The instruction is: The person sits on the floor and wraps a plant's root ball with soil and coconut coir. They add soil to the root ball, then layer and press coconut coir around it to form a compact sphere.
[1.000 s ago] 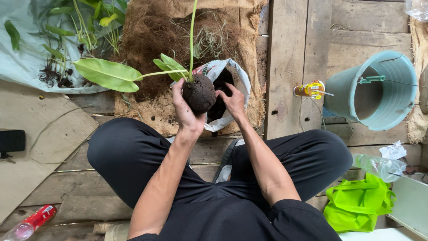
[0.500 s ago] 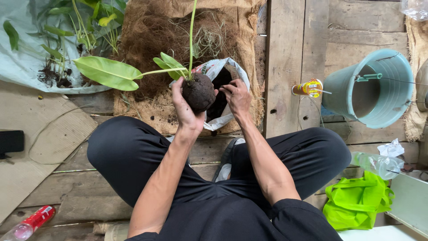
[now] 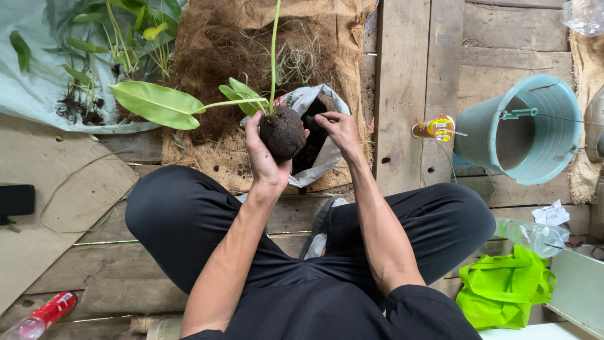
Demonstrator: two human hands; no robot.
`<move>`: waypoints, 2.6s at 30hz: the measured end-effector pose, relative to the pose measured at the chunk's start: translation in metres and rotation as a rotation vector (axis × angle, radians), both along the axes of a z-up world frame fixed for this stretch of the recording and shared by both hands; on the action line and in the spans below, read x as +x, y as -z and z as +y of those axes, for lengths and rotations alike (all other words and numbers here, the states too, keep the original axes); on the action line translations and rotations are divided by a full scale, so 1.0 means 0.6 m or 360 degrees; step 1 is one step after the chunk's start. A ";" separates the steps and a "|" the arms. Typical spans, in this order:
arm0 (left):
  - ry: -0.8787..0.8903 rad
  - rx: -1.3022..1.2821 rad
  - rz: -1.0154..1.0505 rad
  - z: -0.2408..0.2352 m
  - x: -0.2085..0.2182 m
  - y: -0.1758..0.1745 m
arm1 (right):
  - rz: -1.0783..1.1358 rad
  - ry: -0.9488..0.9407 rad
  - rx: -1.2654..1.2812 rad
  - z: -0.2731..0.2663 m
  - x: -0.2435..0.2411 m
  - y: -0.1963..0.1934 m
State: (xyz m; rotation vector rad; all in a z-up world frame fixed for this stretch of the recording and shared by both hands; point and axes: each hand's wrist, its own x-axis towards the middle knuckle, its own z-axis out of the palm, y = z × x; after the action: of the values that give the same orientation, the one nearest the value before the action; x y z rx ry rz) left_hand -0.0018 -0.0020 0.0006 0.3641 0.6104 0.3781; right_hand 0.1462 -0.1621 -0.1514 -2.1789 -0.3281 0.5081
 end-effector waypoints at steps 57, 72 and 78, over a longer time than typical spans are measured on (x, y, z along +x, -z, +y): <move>-0.0024 0.0055 0.0068 -0.001 0.005 -0.010 | -0.0490 -0.0097 -0.0851 0.000 0.219 -0.100; -0.0081 0.0016 -0.0029 -0.001 0.000 0.003 | -0.1326 -0.1439 -0.1036 -0.033 -0.053 0.023; -0.0038 0.0023 -0.0023 0.005 -0.006 -0.002 | -0.0815 -0.1308 -0.1079 -0.042 -0.040 0.049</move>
State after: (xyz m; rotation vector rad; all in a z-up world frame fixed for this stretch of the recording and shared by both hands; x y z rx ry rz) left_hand -0.0055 0.0009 0.0019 0.3680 0.5985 0.4080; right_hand 0.1222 -0.1873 -0.1810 -2.7586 -1.5571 0.5318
